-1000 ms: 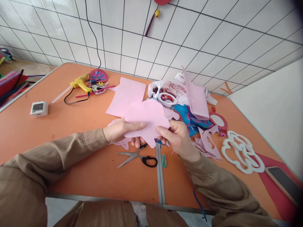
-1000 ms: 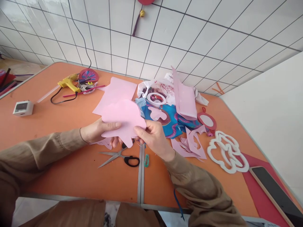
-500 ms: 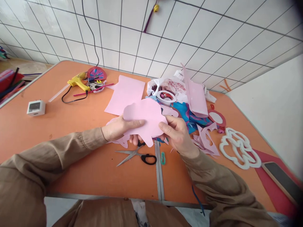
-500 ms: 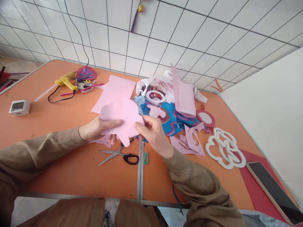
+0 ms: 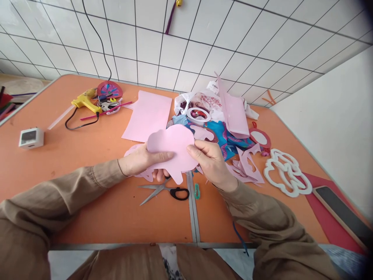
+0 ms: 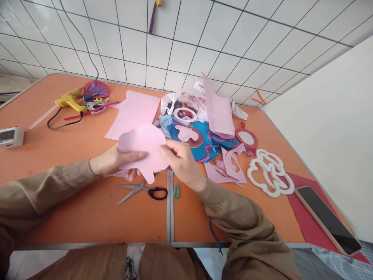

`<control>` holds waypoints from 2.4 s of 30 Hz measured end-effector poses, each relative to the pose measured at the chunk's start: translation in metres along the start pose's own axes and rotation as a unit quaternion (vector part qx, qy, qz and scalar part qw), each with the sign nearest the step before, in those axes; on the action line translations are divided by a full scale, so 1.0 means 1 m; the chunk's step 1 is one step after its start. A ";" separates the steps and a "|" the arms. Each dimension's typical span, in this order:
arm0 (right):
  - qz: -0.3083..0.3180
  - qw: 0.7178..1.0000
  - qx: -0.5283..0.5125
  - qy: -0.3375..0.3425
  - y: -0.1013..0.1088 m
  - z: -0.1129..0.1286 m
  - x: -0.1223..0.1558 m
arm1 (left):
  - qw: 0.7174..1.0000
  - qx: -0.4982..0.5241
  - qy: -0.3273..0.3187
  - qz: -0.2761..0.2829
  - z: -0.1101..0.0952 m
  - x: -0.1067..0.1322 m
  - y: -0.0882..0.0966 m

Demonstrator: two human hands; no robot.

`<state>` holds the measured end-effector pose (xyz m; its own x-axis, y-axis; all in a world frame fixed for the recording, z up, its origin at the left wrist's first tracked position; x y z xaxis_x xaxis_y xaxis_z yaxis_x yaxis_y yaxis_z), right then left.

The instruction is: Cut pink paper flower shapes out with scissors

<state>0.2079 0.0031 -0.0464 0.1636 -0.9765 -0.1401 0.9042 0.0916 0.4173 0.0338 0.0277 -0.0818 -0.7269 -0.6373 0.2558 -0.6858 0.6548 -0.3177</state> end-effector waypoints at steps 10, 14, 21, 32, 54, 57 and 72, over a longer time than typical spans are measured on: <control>-0.009 1.000 -0.009 -0.016 -0.002 -0.007 0.002 | 0.999 0.024 -0.010 0.031 0.000 -0.002 -0.002; -0.015 1.000 -0.002 -0.011 -0.002 -0.005 0.001 | 0.999 0.036 0.001 0.021 0.002 -0.002 -0.001; -0.030 0.999 0.011 -0.008 0.000 -0.007 0.001 | 0.995 0.081 0.001 0.057 0.003 -0.003 -0.004; -0.047 0.996 -0.065 -0.029 0.010 -0.017 0.000 | 0.983 -0.024 -0.177 0.052 -0.035 -0.004 0.031; -0.040 0.992 -0.109 -0.042 0.008 -0.016 0.000 | 0.979 -0.019 -0.170 0.110 -0.036 -0.007 0.038; -0.040 0.991 -0.118 -0.042 0.008 -0.017 0.000 | 0.980 -0.017 -0.166 0.108 -0.038 -0.005 0.037; -0.054 0.996 -0.063 -0.014 0.010 -0.010 0.000 | 0.985 -0.043 -0.159 0.053 -0.045 -0.004 0.031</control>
<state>0.2207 0.0062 -0.0513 0.0536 -0.9868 -0.1526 0.9587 0.0081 0.2844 0.0141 0.0691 -0.0515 -0.7562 -0.6499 -0.0767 -0.6176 0.7475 -0.2445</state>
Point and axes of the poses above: each hand's wrist, its own x-axis away from the middle knuckle, its own y-axis out of the back of the hand, z = x × y, the point moved 4 cm from there along -x, towards the middle knuckle, and after that the axes turned 6 degrees about x, right-handed, at the moved point
